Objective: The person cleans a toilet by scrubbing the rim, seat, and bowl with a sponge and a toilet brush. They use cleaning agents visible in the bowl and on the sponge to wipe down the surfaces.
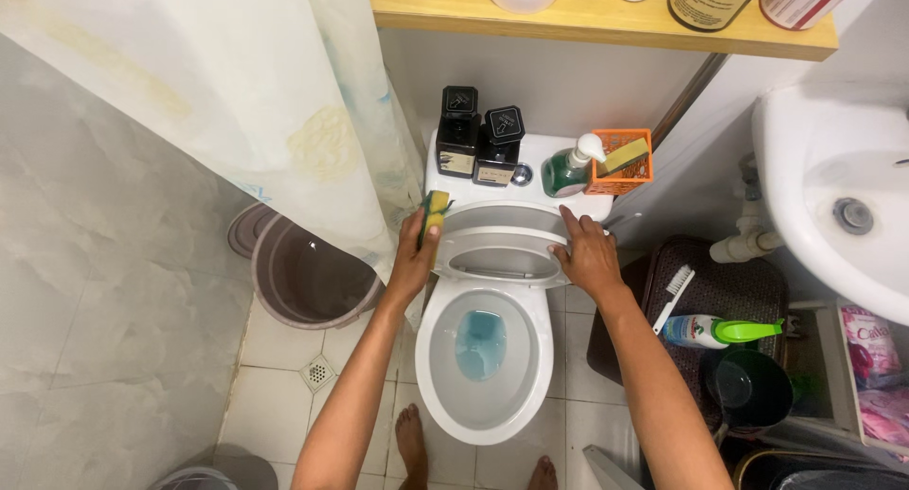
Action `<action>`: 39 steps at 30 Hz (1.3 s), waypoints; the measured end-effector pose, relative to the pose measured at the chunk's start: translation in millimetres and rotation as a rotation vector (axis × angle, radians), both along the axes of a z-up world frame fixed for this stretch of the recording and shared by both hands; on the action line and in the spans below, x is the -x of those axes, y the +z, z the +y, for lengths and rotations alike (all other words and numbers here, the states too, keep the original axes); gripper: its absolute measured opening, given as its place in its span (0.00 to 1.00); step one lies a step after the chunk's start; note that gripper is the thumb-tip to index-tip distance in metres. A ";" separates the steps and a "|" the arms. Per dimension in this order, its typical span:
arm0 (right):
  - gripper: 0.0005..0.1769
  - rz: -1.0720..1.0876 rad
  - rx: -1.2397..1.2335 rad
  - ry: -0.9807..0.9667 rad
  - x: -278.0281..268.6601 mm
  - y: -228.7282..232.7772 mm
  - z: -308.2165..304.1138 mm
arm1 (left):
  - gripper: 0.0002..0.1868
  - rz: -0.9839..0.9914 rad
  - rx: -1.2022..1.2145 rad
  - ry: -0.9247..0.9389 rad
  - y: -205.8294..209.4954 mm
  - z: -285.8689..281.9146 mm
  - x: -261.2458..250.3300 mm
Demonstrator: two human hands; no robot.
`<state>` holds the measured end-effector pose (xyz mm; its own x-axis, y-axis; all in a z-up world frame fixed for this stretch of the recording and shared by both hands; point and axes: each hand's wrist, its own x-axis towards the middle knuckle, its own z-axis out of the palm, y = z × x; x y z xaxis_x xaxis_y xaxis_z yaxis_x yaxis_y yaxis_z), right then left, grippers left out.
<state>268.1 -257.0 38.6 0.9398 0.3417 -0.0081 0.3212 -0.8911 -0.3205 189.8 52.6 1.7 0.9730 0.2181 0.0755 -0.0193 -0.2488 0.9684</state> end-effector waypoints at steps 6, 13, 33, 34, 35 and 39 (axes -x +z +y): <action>0.25 -0.162 -0.095 -0.002 14.1 -0.8 0.3 | 0.31 -0.011 -0.083 -0.056 13.2 -2.8 -20.5; 0.20 -0.240 -0.167 0.032 65.2 -31.1 -16.2 | 0.28 0.110 -0.283 -0.432 47.5 -31.1 -21.5; 0.19 -0.183 -0.251 0.302 286.3 -166.3 -69.5 | 0.27 0.244 -0.820 -1.055 -176.8 -156.4 28.9; 0.19 -0.157 -0.232 0.319 288.8 -168.5 -70.1 | 0.27 0.239 -0.839 -1.029 -194.5 -159.6 18.6; 0.19 -0.173 -0.233 0.324 289.6 -170.9 -71.3 | 0.27 0.247 -0.856 -1.001 -211.7 -161.7 7.4; 0.18 -0.230 -0.246 0.304 300.4 -181.2 -68.3 | 0.29 0.304 -1.025 -0.899 -283.3 -157.3 -37.4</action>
<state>-32.2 -325.3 -142.6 0.7644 0.5678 0.3054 0.6441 -0.6515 -0.4009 227.2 -104.7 -281.7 0.7556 -0.5052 -0.4170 -0.3731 -0.8551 0.3599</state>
